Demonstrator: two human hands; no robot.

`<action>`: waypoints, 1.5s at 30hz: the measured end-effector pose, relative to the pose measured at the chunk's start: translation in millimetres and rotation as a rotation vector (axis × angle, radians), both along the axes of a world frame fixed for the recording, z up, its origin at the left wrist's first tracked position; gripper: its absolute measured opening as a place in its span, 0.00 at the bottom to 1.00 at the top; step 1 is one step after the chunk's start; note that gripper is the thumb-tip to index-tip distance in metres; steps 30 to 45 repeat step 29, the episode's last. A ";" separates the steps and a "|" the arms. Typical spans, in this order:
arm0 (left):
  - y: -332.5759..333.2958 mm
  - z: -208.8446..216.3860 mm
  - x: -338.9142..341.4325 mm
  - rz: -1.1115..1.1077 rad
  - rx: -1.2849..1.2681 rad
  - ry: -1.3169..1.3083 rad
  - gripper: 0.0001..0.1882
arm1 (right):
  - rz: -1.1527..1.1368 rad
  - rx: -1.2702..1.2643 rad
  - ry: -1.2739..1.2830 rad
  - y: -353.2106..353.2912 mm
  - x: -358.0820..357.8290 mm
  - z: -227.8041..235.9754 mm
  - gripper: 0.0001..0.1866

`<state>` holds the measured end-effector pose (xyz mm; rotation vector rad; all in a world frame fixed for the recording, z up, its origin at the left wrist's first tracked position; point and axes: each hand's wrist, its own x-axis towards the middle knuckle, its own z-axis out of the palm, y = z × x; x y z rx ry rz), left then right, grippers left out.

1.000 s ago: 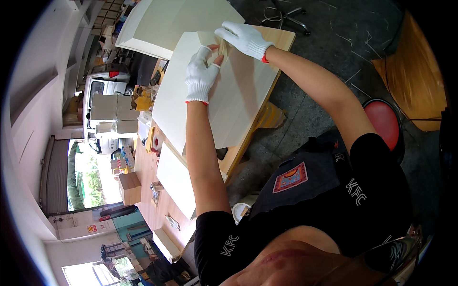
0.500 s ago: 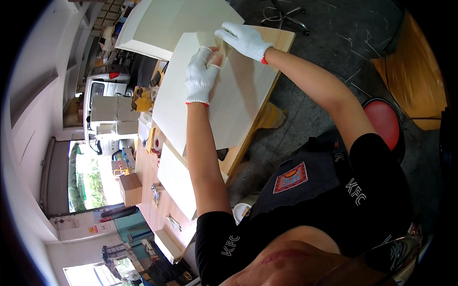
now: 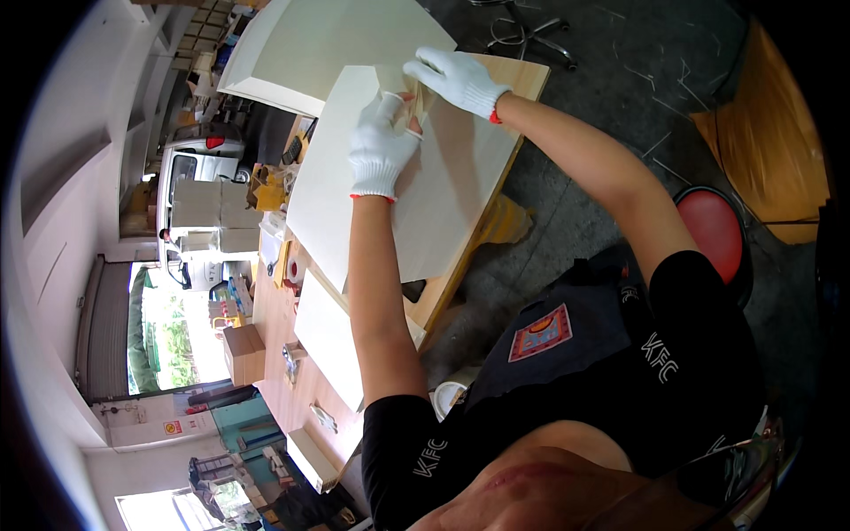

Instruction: The person stacks white paper sheets or flat boxes on a table, turning them over and aligning them one by one.

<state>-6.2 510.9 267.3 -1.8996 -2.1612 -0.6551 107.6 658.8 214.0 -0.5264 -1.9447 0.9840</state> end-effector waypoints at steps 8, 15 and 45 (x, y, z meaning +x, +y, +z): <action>-8.0 -4.7 -1.8 0.021 0.155 0.026 0.28 | 0.161 0.820 -0.189 -19.5 28.3 2.7 0.23; -28.0 7.0 23.8 0.286 -0.082 0.250 0.37 | 0.150 0.754 -0.111 -29.1 15.8 -21.4 0.32; -128.5 104.9 -87.7 0.356 0.567 -0.380 0.15 | 0.299 0.852 -0.389 -25.6 25.0 11.6 0.39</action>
